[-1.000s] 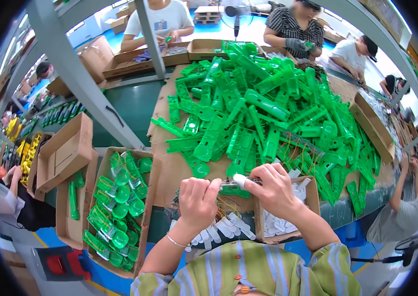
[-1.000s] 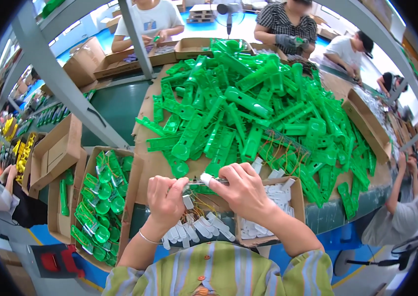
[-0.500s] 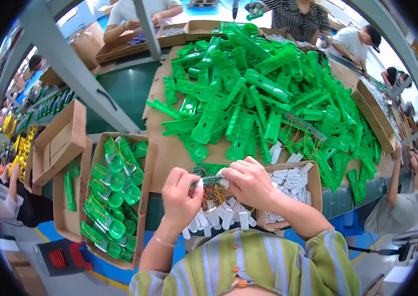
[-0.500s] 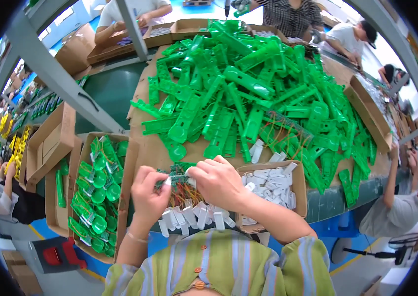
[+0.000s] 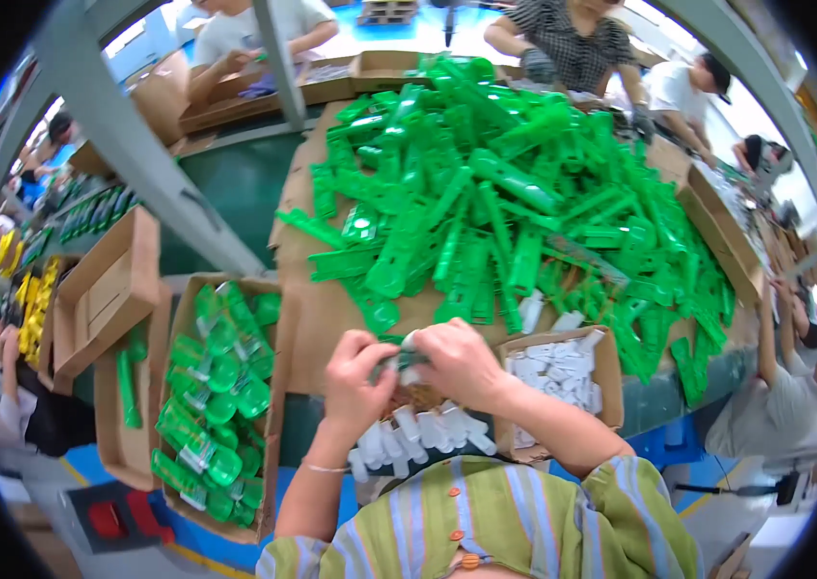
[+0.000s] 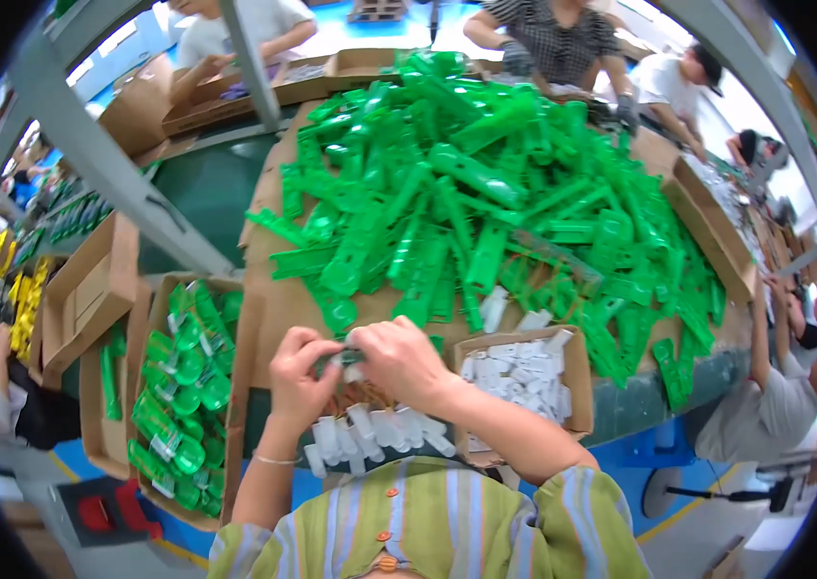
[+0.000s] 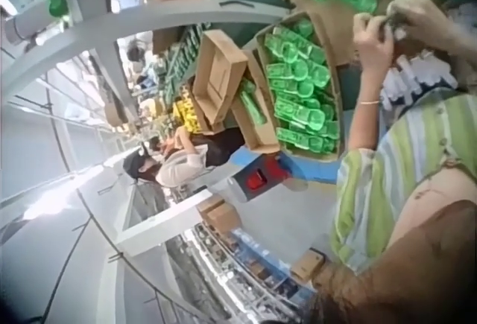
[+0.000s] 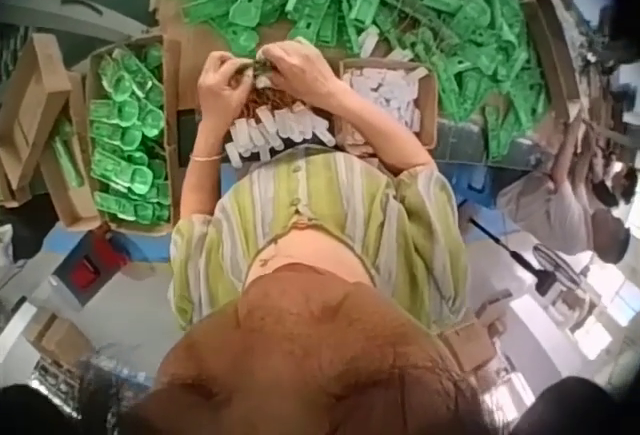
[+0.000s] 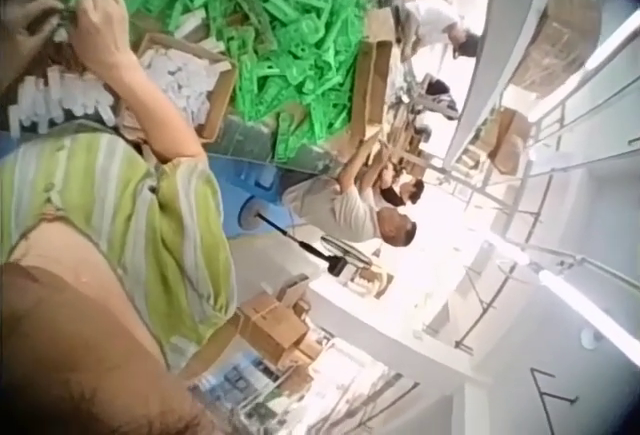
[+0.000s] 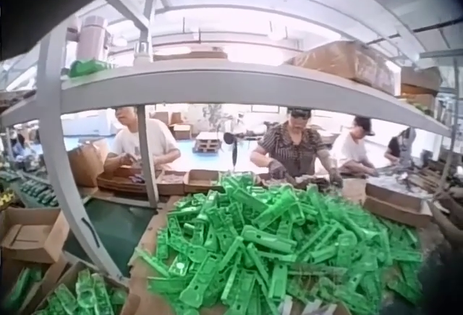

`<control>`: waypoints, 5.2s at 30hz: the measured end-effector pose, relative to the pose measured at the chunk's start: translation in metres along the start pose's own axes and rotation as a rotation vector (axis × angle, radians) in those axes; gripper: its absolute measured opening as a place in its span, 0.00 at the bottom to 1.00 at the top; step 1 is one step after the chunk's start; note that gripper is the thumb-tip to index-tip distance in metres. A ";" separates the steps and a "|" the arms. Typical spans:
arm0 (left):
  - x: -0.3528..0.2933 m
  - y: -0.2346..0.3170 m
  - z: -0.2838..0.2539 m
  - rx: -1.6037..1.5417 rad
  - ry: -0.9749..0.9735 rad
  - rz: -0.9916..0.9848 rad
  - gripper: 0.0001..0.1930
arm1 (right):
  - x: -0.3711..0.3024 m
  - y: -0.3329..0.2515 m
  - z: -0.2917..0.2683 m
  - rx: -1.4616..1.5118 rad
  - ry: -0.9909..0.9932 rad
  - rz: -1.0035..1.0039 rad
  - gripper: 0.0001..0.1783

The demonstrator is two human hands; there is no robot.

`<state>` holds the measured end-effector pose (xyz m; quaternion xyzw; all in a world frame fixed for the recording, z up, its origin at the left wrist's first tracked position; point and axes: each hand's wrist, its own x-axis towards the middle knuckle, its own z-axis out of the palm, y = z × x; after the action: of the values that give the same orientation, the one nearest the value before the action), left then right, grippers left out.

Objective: Assembling electronic components by inserting circuit boards and wires into green plastic housings.

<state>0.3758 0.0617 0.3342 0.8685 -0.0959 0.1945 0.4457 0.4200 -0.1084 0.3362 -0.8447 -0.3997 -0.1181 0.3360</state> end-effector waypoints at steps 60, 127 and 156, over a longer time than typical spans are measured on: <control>-0.023 -0.005 0.020 0.239 0.098 -0.063 0.05 | -0.026 -0.019 0.025 0.230 0.022 0.244 0.09; 0.012 0.060 -0.010 0.469 0.080 0.646 0.15 | -0.026 -0.017 -0.095 -0.379 0.160 -0.204 0.09; -0.020 -0.014 0.016 0.223 0.007 0.103 0.11 | -0.023 -0.009 0.023 -0.146 0.048 0.063 0.07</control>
<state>0.3670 0.0566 0.3067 0.9058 -0.1164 0.2297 0.3363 0.3966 -0.1027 0.3127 -0.8760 -0.3549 -0.1566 0.2865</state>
